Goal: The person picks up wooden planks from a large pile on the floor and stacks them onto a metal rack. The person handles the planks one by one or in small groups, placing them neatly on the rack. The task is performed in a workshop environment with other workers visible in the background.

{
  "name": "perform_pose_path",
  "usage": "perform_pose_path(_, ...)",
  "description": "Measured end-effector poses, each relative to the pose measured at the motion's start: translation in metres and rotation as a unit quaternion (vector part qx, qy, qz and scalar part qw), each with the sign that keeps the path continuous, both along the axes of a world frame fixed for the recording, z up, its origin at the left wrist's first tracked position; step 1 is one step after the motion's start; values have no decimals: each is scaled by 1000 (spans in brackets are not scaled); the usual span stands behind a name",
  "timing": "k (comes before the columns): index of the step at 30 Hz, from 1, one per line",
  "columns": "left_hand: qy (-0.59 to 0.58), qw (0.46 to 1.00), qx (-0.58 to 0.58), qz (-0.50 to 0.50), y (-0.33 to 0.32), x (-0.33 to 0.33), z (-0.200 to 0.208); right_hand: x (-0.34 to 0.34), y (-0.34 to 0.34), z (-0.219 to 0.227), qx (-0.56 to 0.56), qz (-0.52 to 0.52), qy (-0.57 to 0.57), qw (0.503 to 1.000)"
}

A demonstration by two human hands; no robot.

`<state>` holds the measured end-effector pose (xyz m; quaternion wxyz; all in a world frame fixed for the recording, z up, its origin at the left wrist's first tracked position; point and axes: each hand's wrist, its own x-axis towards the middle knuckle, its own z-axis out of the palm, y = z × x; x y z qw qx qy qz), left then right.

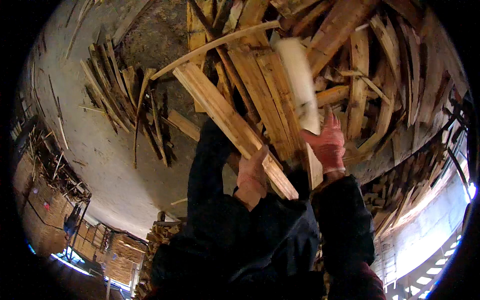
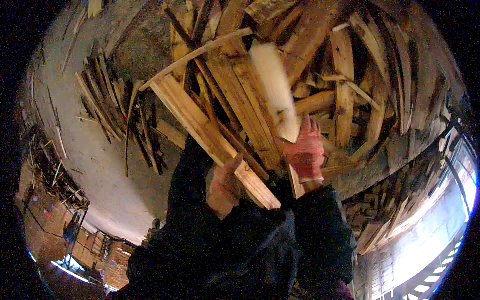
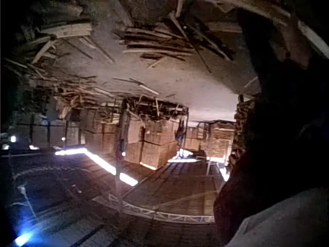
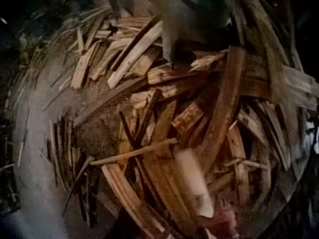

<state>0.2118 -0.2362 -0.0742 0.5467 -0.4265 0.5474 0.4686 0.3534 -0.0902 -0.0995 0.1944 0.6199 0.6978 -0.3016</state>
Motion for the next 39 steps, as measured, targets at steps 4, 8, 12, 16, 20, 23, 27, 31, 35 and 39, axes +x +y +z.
perform_pose_path(4,-72,997,-17,23,-3,-23,19,-119,35,0,148,257,66,953)
perform_pose_path(8,-40,999,-28,-14,10,-26,31,-210,94,-79,281,414,11,866)
perform_pose_path(12,-37,997,-61,-36,16,-31,19,-246,107,-127,121,454,-97,878)
perform_pose_path(16,40,998,45,3,1,-29,4,-264,78,-55,39,418,5,907)
perform_pose_path(20,-27,994,80,63,19,-36,6,-252,85,-21,-52,221,132,965)
perform_pose_path(23,-26,993,74,90,9,-41,4,-322,41,-7,-139,180,198,954)
perform_pose_path(27,-12,991,67,118,2,-71,0,-368,1,-11,17,185,339,922)
perform_pose_path(31,-15,988,60,142,13,-54,11,-317,47,-71,125,154,169,965)
perform_pose_path(35,18,984,53,167,-1,-75,-8,-261,97,-144,122,365,11,923)
perform_pose_path(39,57,971,72,221,7,-106,-30,-214,142,-174,141,455,23,879)
